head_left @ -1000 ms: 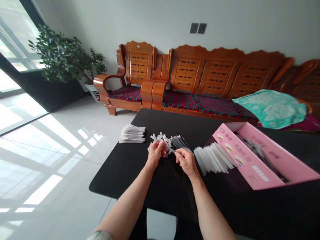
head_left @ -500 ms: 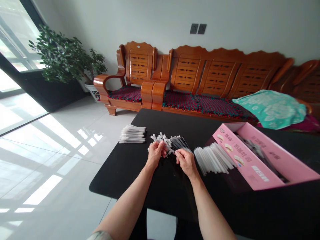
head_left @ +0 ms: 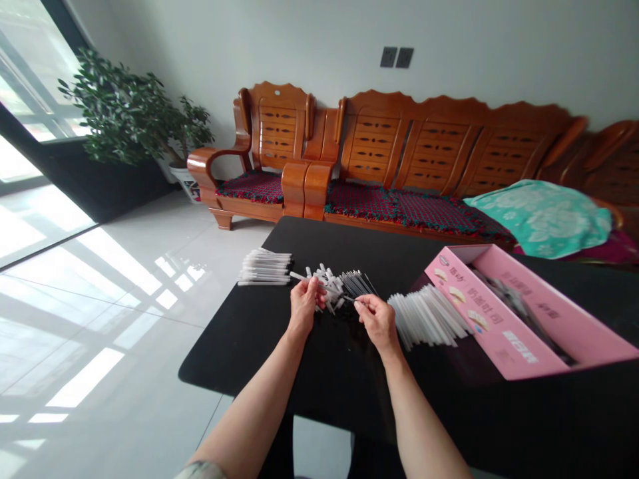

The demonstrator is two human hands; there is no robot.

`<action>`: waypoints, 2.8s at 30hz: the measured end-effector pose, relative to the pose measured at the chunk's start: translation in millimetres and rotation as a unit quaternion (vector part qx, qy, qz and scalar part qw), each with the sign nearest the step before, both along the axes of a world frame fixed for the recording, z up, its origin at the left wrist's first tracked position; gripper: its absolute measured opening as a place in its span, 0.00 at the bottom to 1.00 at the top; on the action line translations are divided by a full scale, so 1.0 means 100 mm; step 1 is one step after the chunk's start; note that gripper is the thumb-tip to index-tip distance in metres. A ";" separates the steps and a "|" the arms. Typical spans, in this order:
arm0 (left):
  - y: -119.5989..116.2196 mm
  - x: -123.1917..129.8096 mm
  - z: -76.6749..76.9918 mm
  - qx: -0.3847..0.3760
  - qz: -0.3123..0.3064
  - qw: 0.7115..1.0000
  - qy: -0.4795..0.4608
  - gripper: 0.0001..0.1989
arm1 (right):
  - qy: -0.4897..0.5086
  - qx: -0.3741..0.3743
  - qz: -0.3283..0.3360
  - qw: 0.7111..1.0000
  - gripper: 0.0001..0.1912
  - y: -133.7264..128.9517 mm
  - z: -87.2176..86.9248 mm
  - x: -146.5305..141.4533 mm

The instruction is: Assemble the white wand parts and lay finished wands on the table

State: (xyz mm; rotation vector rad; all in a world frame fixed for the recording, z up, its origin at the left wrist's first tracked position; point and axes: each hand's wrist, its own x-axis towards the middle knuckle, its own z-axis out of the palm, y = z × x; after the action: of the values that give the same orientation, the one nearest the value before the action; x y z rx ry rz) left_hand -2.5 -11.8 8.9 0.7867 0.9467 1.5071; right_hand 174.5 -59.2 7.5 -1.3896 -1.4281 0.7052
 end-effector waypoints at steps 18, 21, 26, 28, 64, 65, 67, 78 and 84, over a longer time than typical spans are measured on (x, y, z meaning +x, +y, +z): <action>-0.05 0.04 0.01 0.002 -0.075 0.997 0.007 0.21 | 0.052 -0.022 0.023 0.998 0.18 -0.03 0.07 -0.05; -0.09 0.07 0.02 0.005 -0.145 0.989 -0.004 0.19 | 0.064 -0.027 0.026 0.997 0.18 -0.03 0.07 -0.07; -0.12 0.10 0.02 0.013 -0.212 0.977 -0.010 0.18 | 0.076 -0.039 0.043 0.995 0.18 -0.03 0.04 -0.07; -0.11 0.09 0.01 0.009 -0.229 0.973 -0.010 0.18 | 0.080 -0.044 0.049 0.995 0.18 -0.02 0.03 -0.07; -0.05 0.05 0.01 0.010 -0.126 0.992 -0.012 0.20 | -0.292 0.038 -0.094 0.951 0.10 0.01 -0.08 0.01; -0.05 0.04 0.02 0.012 -0.128 0.992 -0.009 0.20 | -0.285 0.041 -0.093 0.953 0.12 0.01 -0.07 0.01; -0.06 0.04 0.02 0.016 -0.134 0.991 0.001 0.19 | -0.251 0.054 -0.081 0.963 0.16 -0.01 -0.03 0.00; -0.01 0.03 0.01 0.037 -0.035 0.998 0.022 0.20 | -0.156 0.080 0.027 0.984 0.16 -0.02 0.02 -0.02; 0.12 -0.23 -0.03 0.028 0.215 0.976 -0.026 0.19 | -0.237 0.027 -0.156 0.958 0.12 0.01 -0.04 0.21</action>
State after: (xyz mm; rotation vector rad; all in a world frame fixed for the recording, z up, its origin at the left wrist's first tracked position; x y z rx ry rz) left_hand -25.4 0.0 6.0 0.6000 1.0851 1.9247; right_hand 195.4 -58.0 3.3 -1.7683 -1.5205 0.1266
